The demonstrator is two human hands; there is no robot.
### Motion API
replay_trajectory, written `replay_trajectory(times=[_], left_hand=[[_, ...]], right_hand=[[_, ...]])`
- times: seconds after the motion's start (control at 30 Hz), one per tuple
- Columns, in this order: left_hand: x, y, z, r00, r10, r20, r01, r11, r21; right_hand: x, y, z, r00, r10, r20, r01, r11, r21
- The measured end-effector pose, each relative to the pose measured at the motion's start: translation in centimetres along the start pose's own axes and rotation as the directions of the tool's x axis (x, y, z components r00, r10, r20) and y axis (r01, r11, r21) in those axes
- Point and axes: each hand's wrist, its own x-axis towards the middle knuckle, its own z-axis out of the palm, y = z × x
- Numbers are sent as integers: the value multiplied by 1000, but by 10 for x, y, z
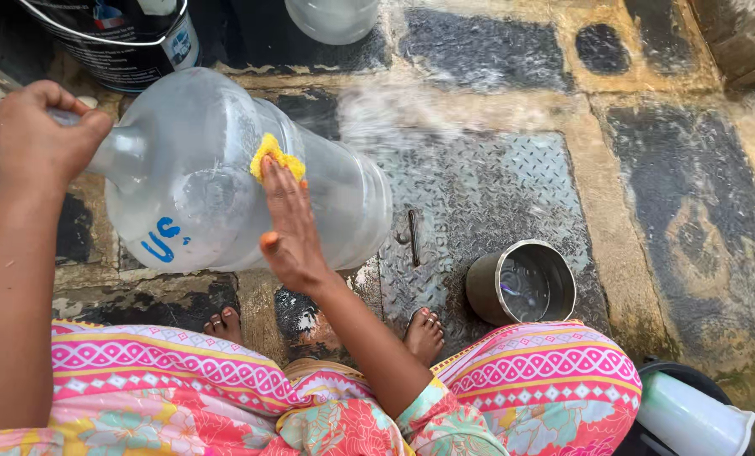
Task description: The person cleans large plastic water jugs using a brush and a sponge while water flows from a pipe. They scrub the inner rim of the jug with a toothbrush, then use a yellow sponge to wipe down the exterior surfaces of the jug.
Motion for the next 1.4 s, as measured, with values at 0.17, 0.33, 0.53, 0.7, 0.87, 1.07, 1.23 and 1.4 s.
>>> replay_trajectory(times=[0.17,0.33,0.53,0.7,0.87,1.07,1.23,1.4], left_hand=[[-1,12,-20,989,12,149,21,975,-220],[-1,38,-47,941,102,324,101,827,-553],[0,81,-47,980,100,173,-58,970,-234],[-3,110,-49,978,162,132,-140,976,-165],[-2,126,-39,994,64,86,-56,994,-98],[4,121,-43,986,145,79,-133,981,-141],[-1,138,-41,976,198,92,-175,963,-207],[-2,144,-30,991,132,-9,-132,984,-122]], right_hand=[[-9,82,-37,929,283,-238,-340,906,-251],[-9,126,-72,867,454,-206,-499,796,-343],[15,23,-36,995,36,-97,-41,998,-44],[78,-13,-72,961,243,-135,-222,963,151],[46,-24,-34,905,75,-418,-121,989,-86],[-27,-31,2,882,-466,-67,333,717,-612],[63,-26,-59,974,-30,-225,-19,977,-210],[80,-67,-71,999,-46,-30,31,927,-374]])
